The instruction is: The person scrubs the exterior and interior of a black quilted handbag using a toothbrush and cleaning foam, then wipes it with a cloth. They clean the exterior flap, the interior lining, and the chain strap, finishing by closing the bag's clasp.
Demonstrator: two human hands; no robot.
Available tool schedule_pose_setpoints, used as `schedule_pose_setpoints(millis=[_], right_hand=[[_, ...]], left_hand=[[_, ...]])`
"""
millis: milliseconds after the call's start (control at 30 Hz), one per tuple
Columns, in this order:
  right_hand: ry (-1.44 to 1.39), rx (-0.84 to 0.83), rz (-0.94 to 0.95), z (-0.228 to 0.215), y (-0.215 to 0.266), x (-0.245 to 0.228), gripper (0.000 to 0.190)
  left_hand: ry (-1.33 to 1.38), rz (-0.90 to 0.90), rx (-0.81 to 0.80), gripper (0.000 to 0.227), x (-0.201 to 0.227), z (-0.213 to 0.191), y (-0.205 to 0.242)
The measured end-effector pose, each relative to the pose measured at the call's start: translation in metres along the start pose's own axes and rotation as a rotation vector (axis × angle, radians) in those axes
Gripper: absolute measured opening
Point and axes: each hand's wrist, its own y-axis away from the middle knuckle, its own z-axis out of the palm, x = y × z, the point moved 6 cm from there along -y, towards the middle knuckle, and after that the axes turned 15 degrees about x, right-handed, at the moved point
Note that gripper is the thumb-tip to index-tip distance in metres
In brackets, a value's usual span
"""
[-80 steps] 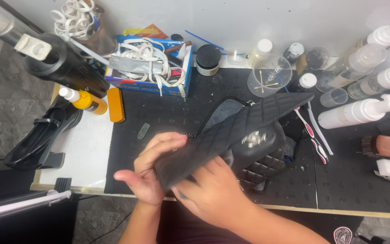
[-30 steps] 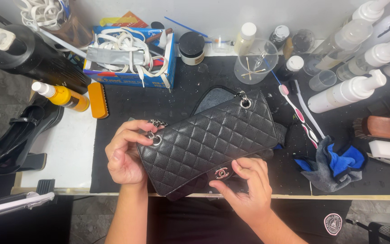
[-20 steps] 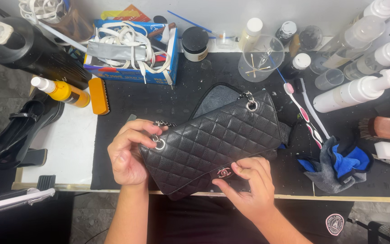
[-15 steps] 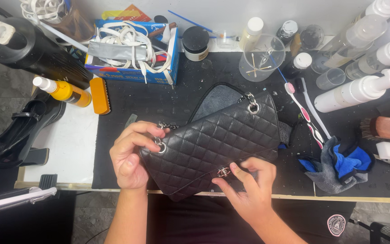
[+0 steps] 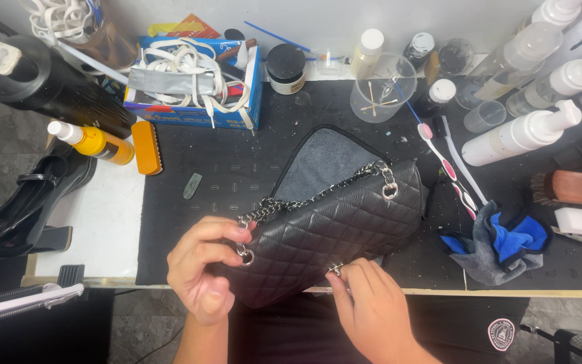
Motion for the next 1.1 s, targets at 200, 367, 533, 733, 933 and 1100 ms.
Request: schedule_pose_setpoints(millis=[200, 367, 533, 733, 933, 1100], right_hand=[[0.069, -0.081, 0.042, 0.005, 0.007, 0.006, 0.015], [-0.215, -0.257, 0.643, 0.026, 0.035, 0.047, 0.025], [-0.829, -0.222, 1.083, 0.047, 0.063, 0.06, 0.036], [-1.019, -0.209, 1.145, 0.055, 0.076, 0.069, 0.036], [-0.801, -0.303, 0.85, 0.044, 0.07, 0.074, 0.044], [-1.296, -0.024, 0.643, 0.034, 0.047, 0.077, 0.073]], left_hand=[[-0.227, 0.079, -0.044, 0.019, 0.012, 0.002, 0.011], [-0.174, -0.163, 0.296, 0.048, -0.003, -0.007, 0.036], [-0.304, -0.183, 0.231, 0.067, -0.013, -0.002, 0.069], [-0.164, -0.333, 0.13, 0.074, -0.032, -0.013, 0.089], [-0.001, -0.539, 0.347, 0.053, -0.062, -0.024, 0.092], [0.225, -0.797, 0.577, 0.055, -0.062, -0.02, 0.116]])
